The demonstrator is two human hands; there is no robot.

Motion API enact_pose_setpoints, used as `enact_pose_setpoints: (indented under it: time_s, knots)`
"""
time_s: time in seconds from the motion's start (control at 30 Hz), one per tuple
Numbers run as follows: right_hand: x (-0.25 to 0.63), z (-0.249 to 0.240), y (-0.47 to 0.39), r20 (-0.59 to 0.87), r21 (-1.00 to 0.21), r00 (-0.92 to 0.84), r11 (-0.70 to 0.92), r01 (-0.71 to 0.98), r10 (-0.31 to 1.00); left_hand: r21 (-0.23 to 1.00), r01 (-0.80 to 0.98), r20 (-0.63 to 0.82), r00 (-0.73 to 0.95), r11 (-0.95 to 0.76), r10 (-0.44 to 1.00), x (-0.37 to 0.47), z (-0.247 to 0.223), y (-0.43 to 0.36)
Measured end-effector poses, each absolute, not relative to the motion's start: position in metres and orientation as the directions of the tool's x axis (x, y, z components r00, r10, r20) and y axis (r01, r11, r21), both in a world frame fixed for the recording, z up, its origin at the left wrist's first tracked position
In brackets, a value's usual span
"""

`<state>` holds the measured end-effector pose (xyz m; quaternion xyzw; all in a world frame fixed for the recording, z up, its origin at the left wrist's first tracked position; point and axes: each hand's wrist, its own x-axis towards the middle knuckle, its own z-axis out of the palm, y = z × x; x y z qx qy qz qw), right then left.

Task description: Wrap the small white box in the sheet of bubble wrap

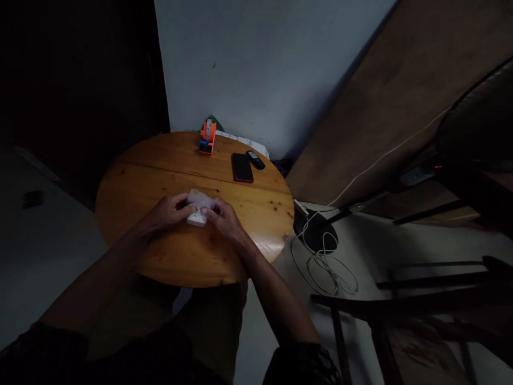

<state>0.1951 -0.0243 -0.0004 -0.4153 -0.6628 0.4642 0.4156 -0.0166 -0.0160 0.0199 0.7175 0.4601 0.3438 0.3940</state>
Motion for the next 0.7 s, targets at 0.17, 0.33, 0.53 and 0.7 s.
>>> enact_pose_setpoints:
  time_s: [0.17,0.33,0.53,0.7]
  knots:
    - [0.191,-0.001,-0.019,0.019,-0.998,-0.278,0.034,0.05,0.961,0.915,0.319,0.1,0.413,-0.247,0.905,-0.015,0.019,-0.015]
    - [0.19,0.006,-0.014,0.059,-0.992,-0.228,0.083,0.094,0.972,0.979,0.132,0.084,0.43,-0.155,0.899,-0.012,0.014,-0.014]
    - [0.19,0.012,-0.004,0.093,-0.992,-0.278,0.112,0.052,0.956,0.995,0.03,0.076,0.374,-0.094,0.924,-0.008,0.007,-0.01]
    - [0.184,0.003,-0.003,0.105,-0.991,-0.226,0.12,0.052,0.968,0.991,0.108,0.032,0.362,-0.076,0.931,-0.01,0.012,-0.01]
